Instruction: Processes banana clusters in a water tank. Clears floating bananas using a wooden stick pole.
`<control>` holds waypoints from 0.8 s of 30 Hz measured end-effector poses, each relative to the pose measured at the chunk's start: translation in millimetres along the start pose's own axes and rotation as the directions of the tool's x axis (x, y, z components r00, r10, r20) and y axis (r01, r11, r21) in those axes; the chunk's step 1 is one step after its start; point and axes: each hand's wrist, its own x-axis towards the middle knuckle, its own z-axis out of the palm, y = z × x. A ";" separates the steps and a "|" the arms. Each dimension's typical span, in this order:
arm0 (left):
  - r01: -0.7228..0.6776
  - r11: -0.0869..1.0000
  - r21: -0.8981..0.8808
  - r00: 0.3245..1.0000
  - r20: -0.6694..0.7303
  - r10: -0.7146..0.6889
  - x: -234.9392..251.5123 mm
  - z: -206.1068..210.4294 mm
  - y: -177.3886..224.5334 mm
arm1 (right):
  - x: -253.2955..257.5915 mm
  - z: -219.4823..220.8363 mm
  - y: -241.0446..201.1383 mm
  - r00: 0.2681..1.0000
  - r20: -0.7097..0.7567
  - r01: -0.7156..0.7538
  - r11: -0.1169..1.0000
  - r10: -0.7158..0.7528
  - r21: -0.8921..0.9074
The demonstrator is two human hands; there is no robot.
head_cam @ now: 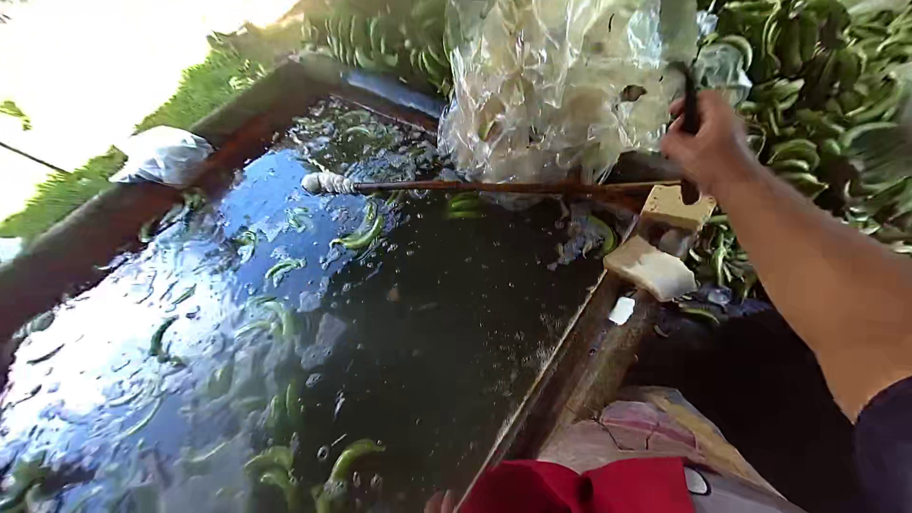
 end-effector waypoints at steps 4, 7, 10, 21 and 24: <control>-0.303 0.953 -0.025 0.924 -0.253 0.288 -69.7 13.3 14.0 | -106.5 100.0 92.3 0.752 0.655 0.276 0.939 -0.078 -0.206; 0.099 0.976 0.192 0.958 0.247 -0.146 -182.5 -75.1 157.1 | -176.7 141.1 96.1 0.402 0.915 0.342 0.933 -0.036 -0.113; -0.079 0.997 0.012 0.972 -0.219 0.080 -149.4 -26.9 124.2 | -215.4 153.2 93.1 0.283 0.957 0.329 0.943 -0.055 -0.043; -0.058 0.994 -0.088 0.956 -0.290 0.030 -138.2 -16.8 110.7 | -198.4 117.9 105.0 0.270 0.961 -0.008 0.998 -0.058 0.063; -0.094 0.974 -0.208 0.944 -0.328 0.021 -145.8 -12.3 116.1 | -191.8 120.8 102.1 0.184 0.973 0.033 0.990 -0.141 0.137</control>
